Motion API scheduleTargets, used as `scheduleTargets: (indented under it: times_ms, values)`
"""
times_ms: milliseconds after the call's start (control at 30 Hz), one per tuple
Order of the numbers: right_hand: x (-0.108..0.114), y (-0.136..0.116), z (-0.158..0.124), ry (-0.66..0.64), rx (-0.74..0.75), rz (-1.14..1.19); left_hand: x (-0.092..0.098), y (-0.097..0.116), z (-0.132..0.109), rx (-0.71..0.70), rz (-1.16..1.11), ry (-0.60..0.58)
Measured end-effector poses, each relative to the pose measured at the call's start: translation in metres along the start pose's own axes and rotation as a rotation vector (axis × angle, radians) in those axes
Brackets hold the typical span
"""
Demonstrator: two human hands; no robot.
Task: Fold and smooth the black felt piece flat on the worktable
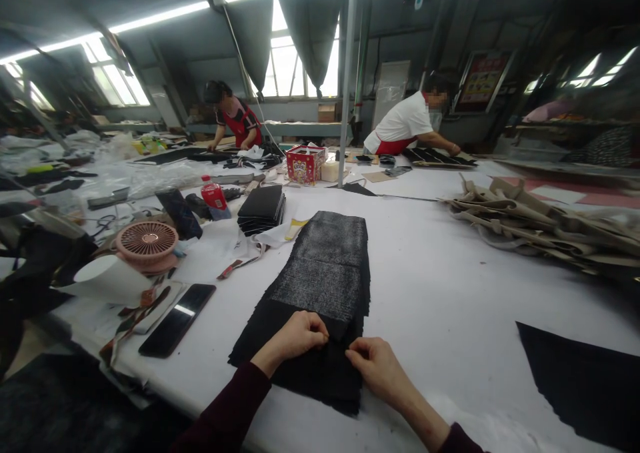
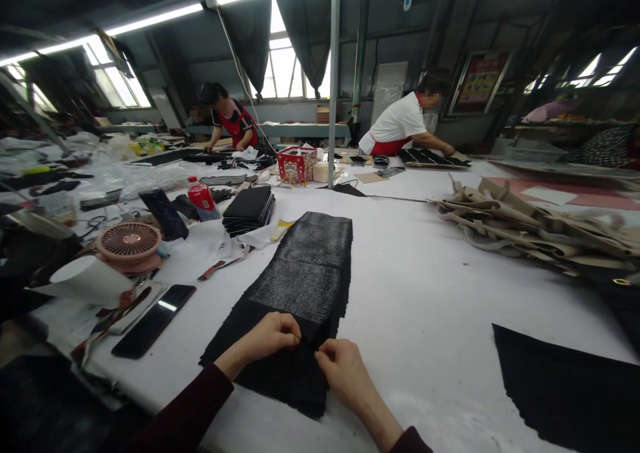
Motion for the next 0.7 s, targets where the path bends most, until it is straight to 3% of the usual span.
scheduleTargets:
  times_ms: [233, 367, 500, 600, 700]
  values:
    - [-0.008, 0.021, 0.0, -0.018, -0.15, 0.091, 0.001, -0.005, 0.0, 0.037, -0.198, -0.004]
    - [-0.004, 0.019, 0.002, 0.027, -0.131, 0.074, 0.008, -0.006, 0.0, 0.056, -0.346, 0.033]
    - [0.007, 0.006, -0.004, 0.167, -0.066, 0.028, 0.013, -0.007, 0.001, 0.065, -0.419, 0.044]
    - [0.011, -0.019, -0.013, 0.243, 0.164, -0.102, 0.01, -0.009, 0.004, 0.083, -0.425, 0.033]
    - [-0.002, -0.045, -0.021, 0.156, 0.547, -0.478, 0.002, -0.01, 0.006, 0.091, -0.42, 0.021]
Point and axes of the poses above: each hand's wrist, its own z-axis towards the middle knuckle, its own x-axis out of the back of the hand, y = z × x, the point moved 5 cm from there along z, towards the middle knuckle, and after that the axes turned 4 degrees about y, right-handed, at the moved point
